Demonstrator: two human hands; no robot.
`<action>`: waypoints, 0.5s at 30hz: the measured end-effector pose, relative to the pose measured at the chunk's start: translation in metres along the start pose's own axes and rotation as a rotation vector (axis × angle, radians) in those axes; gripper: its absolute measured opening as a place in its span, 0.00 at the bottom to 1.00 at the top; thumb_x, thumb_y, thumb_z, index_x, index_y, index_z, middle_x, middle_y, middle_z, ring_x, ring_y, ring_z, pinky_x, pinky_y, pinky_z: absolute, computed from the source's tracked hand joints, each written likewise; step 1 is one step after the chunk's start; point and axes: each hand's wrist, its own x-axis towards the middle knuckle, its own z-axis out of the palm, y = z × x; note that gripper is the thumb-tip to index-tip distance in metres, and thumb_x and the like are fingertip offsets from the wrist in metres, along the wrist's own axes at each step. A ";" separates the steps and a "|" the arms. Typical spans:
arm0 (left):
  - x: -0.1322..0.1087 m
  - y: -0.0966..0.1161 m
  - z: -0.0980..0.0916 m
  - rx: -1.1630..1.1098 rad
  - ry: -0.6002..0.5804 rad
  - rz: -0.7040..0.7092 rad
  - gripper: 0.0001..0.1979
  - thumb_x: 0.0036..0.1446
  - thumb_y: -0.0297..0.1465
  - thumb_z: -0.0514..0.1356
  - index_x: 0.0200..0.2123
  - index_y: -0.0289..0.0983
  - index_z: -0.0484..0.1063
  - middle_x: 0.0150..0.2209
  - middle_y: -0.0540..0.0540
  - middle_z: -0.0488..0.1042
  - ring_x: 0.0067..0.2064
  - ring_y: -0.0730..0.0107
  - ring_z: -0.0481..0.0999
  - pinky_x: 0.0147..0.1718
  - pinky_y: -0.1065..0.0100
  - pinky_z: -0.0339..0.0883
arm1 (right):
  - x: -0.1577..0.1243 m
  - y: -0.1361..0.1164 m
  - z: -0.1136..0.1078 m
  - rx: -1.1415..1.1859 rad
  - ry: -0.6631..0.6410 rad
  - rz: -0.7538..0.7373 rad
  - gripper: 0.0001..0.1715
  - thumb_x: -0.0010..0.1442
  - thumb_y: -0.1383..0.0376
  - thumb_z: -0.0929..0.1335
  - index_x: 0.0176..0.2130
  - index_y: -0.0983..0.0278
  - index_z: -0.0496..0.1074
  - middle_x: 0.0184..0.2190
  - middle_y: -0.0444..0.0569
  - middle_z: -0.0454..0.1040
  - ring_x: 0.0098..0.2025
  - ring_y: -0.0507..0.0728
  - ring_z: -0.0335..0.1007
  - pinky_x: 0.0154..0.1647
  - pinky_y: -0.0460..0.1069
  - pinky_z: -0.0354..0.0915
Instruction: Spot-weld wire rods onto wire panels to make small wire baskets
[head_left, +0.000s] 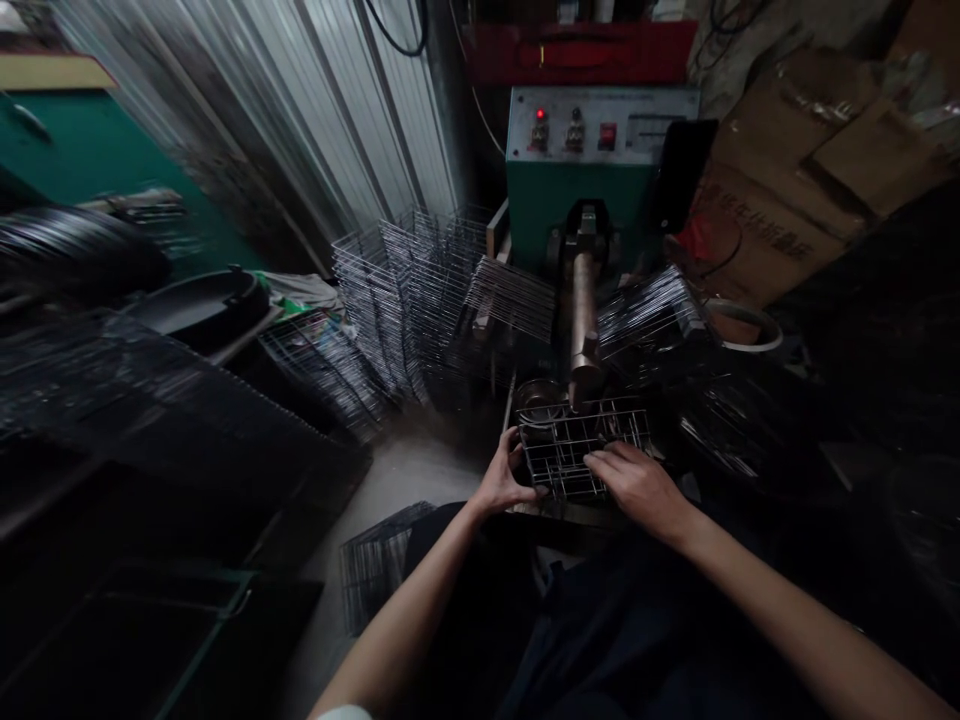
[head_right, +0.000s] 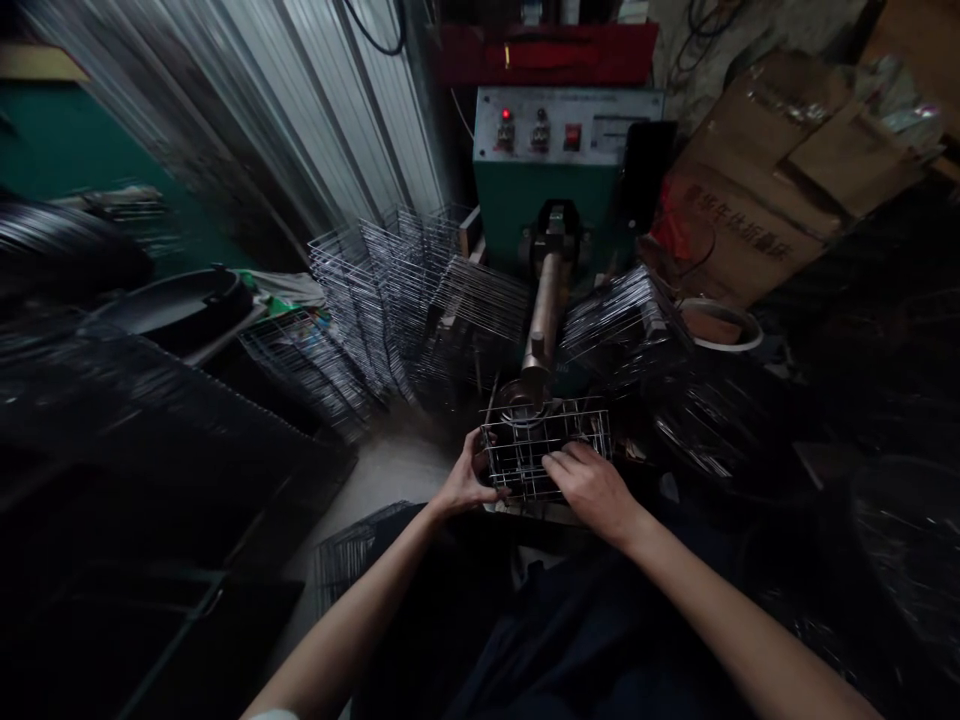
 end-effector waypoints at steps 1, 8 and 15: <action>0.004 0.001 -0.001 0.000 0.001 0.006 0.56 0.35 0.37 0.77 0.62 0.44 0.47 0.64 0.35 0.54 0.63 0.46 0.65 0.64 0.43 0.56 | 0.003 0.002 0.001 -0.010 0.005 0.004 0.19 0.63 0.78 0.63 0.51 0.69 0.75 0.45 0.54 0.79 0.46 0.61 0.73 0.49 0.54 0.72; 0.012 0.003 -0.008 -0.034 -0.033 0.026 0.54 0.36 0.36 0.76 0.62 0.45 0.48 0.62 0.37 0.59 0.61 0.46 0.68 0.61 0.45 0.62 | 0.015 0.006 0.003 -0.015 -0.005 0.023 0.18 0.64 0.78 0.64 0.50 0.65 0.74 0.44 0.50 0.78 0.46 0.59 0.70 0.49 0.52 0.69; 0.020 0.011 -0.012 -0.025 0.018 -0.008 0.53 0.36 0.33 0.76 0.62 0.44 0.51 0.64 0.36 0.59 0.59 0.48 0.70 0.58 0.45 0.66 | 0.022 0.014 0.013 0.063 0.062 0.181 0.09 0.67 0.71 0.64 0.41 0.63 0.75 0.35 0.51 0.71 0.41 0.60 0.65 0.46 0.52 0.67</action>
